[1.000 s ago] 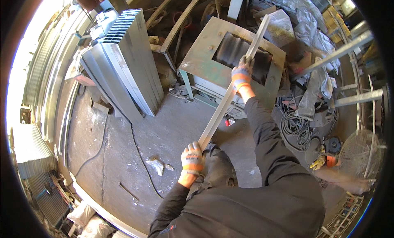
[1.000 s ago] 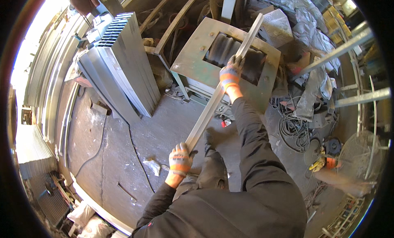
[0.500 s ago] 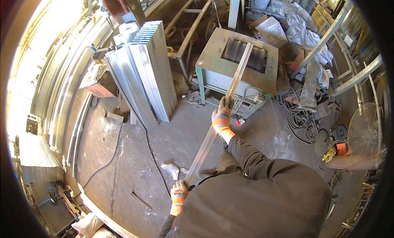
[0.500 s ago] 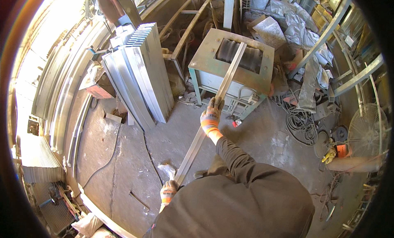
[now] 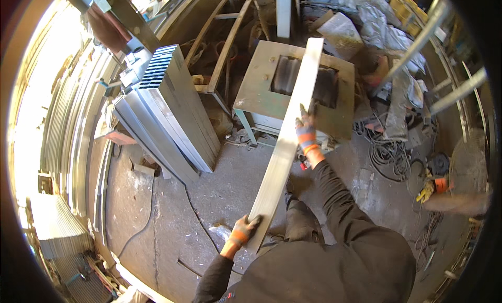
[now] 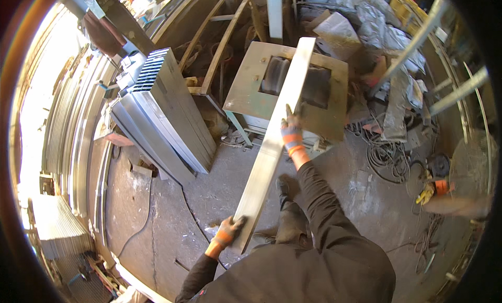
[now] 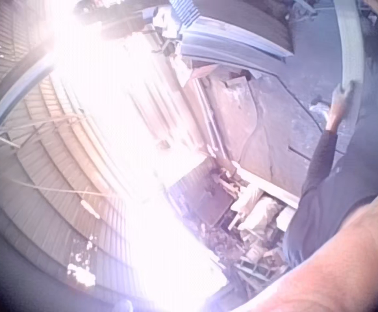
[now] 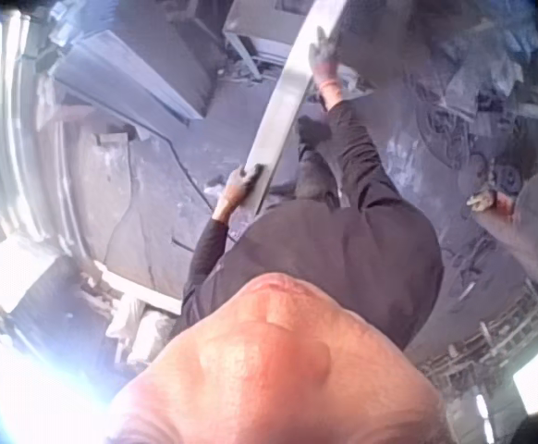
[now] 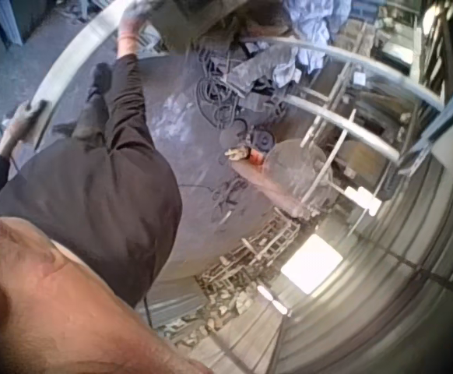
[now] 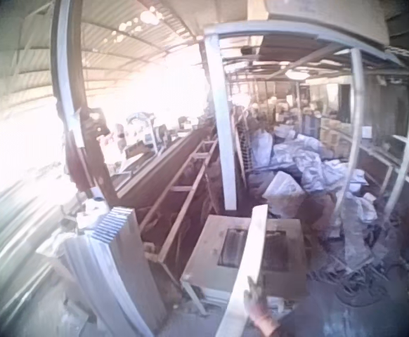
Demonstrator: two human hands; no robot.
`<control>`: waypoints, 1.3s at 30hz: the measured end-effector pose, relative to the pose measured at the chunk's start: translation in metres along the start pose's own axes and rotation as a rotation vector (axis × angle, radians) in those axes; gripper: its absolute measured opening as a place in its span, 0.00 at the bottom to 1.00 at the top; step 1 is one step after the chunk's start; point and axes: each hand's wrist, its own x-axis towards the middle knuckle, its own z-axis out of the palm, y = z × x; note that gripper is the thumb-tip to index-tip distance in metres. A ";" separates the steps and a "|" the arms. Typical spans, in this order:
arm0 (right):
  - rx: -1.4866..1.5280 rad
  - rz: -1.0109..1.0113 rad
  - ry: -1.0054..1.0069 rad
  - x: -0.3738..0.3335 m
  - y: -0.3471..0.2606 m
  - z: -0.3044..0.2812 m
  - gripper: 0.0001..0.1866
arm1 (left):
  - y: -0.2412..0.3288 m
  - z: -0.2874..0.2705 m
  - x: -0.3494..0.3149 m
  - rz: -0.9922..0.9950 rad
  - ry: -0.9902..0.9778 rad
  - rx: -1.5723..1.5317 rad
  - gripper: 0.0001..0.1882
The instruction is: The person repeatedly feeds long metal bars through a belt sander, flipping them to smooth multiple edges. The person stacks the finished bars with others nearby.
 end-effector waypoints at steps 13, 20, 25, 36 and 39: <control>-0.204 0.153 -0.422 0.346 0.161 0.148 0.32 | 0.213 -0.098 0.309 -0.139 0.217 -0.252 0.49; -0.864 -0.020 -0.194 0.232 0.127 0.129 0.35 | 0.162 -0.050 0.204 -0.108 0.232 -0.300 0.51; -0.815 0.044 -0.294 0.105 0.069 0.095 0.38 | 0.098 -0.009 0.076 -0.121 0.219 -0.260 0.50; -0.710 0.119 -0.582 -0.231 -0.137 -0.002 0.23 | -0.095 0.114 -0.219 -0.075 0.377 0.029 0.37; -0.550 0.059 -0.454 -0.301 -0.199 -0.066 0.39 | -0.122 0.142 -0.279 -0.145 0.482 0.041 0.37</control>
